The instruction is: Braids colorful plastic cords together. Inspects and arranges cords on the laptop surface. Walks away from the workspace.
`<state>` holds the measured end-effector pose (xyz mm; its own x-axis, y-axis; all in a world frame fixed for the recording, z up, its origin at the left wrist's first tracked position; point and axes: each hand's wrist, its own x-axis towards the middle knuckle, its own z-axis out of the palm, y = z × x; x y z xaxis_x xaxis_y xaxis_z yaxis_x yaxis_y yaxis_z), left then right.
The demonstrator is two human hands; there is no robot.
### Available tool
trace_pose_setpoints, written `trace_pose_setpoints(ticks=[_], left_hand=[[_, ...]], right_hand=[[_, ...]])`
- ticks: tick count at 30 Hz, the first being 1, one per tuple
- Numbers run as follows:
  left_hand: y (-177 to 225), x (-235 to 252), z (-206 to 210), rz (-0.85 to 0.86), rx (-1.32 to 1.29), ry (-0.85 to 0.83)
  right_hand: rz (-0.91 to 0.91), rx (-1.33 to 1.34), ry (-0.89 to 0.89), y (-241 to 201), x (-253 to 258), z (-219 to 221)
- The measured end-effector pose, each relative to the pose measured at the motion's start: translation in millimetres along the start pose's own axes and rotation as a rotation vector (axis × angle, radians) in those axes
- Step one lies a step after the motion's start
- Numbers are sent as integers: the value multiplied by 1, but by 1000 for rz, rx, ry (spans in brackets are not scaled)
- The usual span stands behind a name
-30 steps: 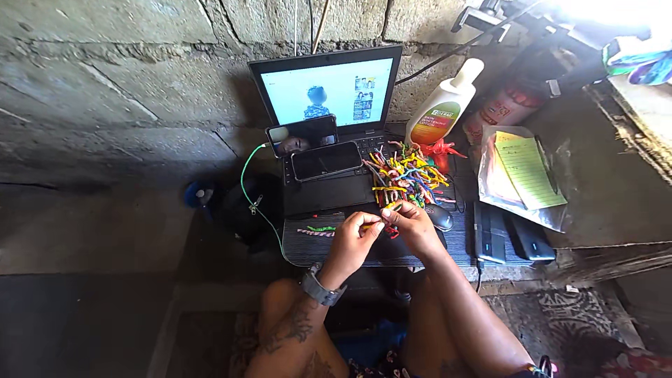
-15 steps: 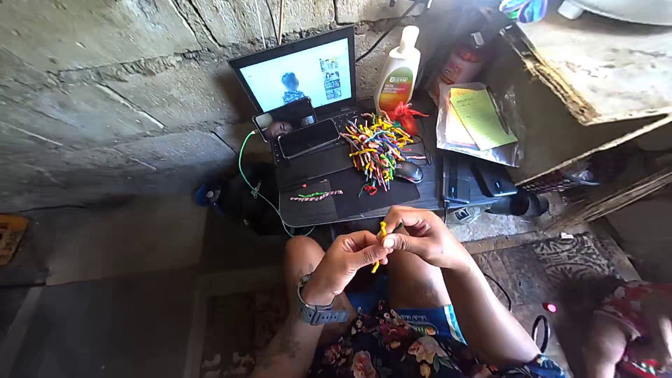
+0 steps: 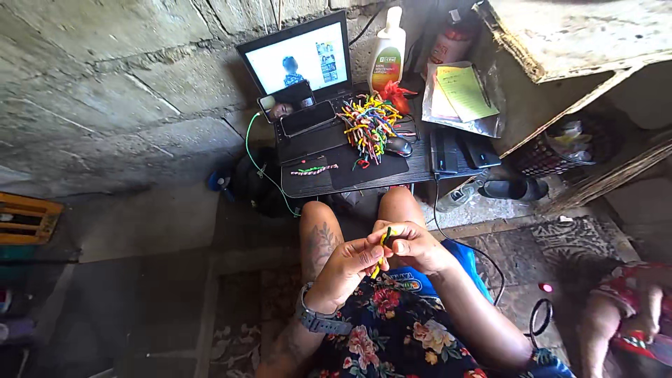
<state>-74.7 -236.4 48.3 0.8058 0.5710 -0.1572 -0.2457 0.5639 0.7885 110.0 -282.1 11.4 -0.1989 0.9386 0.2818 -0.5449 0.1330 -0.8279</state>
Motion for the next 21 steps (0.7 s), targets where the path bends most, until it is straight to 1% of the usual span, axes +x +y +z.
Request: trace_pose_setpoints(ticks=[1,2,3,4,5,6,7,8,9,10,12,14,15,16,17,18,19,20,21], left_hand=[[-1,0,0,-26,-33,-6],[-2,-1,1,-16,-23,6],[-4,-2,2,45,42,39],[-8,-2,2,162,176,93],[-14,-1,1,321,376,169],[-19,0,-1,485,622,250],[-22,2,-4,610,852,327],[-24,4,-6,671,992,378],[-25,4,-7,670,1018,394],[-24,4,-6,612,938,377],[-18,0,-5,370,597,281],[-11,-1,-8,137,269,162],[-9,-1,-10,57,153,108],[-8,-1,-12,1,72,69],[-8,-1,-13,-34,26,48],[-8,0,-13,-39,27,50],[-9,0,-12,-3,78,73],[-12,1,-12,81,198,113],[-16,3,-13,215,400,171]], right_hand=[[-25,-54,64,0,0,4],[-50,-122,129,-1,1,8],[-65,-198,194,-2,1,11],[-73,-286,265,-4,2,15],[-74,-398,341,-4,2,19],[-68,-524,410,-3,3,23],[-61,-644,464,-2,4,27],[-55,-726,500,0,4,29],[-41,-752,507,1,5,30],[-17,-716,475,-1,5,28],[31,-506,300,-5,5,15],[19,-288,96,-2,5,-3],[-5,-217,17,1,6,-11],[-30,-184,-23,4,7,-15],[-54,-179,-18,6,8,-15],[-74,-196,24,7,9,-13],[-90,-233,88,8,10,-10],[-92,-276,167,9,10,-6],[-81,-313,253,11,12,-1]])
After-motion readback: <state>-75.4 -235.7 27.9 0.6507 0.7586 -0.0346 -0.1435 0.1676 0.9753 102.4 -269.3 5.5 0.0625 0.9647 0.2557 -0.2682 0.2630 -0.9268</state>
